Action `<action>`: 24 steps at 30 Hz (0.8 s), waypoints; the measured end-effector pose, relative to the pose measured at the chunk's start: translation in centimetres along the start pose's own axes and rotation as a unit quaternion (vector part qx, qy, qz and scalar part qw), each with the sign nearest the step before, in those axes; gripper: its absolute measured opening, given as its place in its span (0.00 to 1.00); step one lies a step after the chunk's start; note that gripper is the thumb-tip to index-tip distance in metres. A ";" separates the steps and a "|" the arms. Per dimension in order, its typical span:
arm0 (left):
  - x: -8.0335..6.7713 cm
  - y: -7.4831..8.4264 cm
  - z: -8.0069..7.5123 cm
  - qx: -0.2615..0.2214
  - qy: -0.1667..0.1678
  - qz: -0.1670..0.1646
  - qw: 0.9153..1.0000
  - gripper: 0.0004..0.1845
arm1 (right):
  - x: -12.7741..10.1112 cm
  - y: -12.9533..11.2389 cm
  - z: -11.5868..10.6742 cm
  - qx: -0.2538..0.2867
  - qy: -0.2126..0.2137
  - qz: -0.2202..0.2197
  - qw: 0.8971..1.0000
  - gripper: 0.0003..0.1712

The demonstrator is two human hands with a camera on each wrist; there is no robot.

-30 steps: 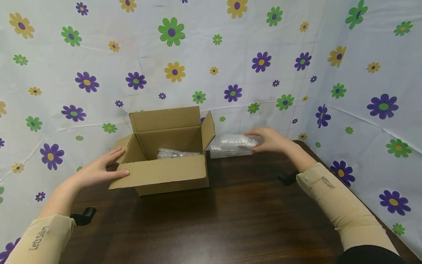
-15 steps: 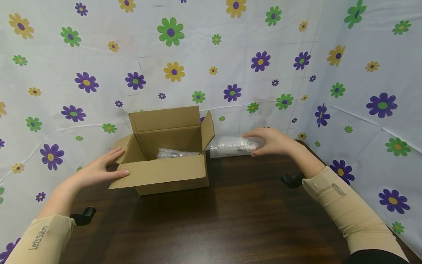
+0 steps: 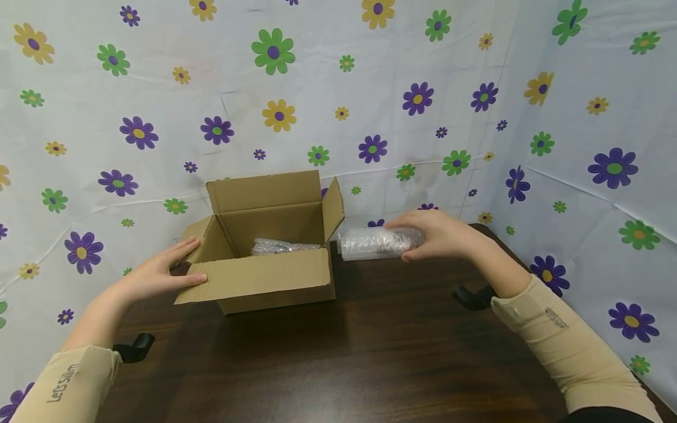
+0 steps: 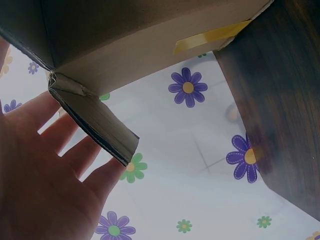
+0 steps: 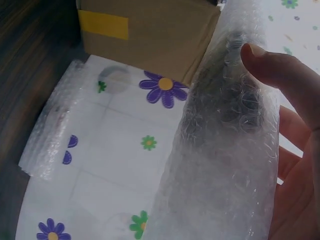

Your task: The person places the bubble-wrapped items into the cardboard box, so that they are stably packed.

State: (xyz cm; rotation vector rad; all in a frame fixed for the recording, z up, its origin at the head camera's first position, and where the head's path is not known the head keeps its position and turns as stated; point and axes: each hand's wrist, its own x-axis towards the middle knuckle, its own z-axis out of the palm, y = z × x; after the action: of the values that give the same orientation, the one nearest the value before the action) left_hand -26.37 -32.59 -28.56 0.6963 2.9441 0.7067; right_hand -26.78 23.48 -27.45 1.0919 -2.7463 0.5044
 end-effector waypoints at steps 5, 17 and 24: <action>0.0 0.0 0.0 0.001 0.000 0.000 1.000 0.48 | -0.3 -0.9 -0.5 -0.009 0.002 -0.025 1.000 0.37; 0.0 0.0 0.0 0.002 -0.001 -0.003 1.000 0.49 | -0.5 -3.5 -1.2 -0.028 0.012 -0.069 0.997 0.36; 0.0 0.1 0.0 0.004 0.000 -0.002 1.000 0.49 | -0.3 -5.1 -1.3 -0.044 0.025 -0.107 0.993 0.37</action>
State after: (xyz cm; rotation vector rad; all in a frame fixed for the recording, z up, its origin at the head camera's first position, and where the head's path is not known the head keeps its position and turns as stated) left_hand -26.31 -32.57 -28.53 0.6898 2.9491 0.6938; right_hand -23.06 20.63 -24.96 1.3114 -2.5432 0.3720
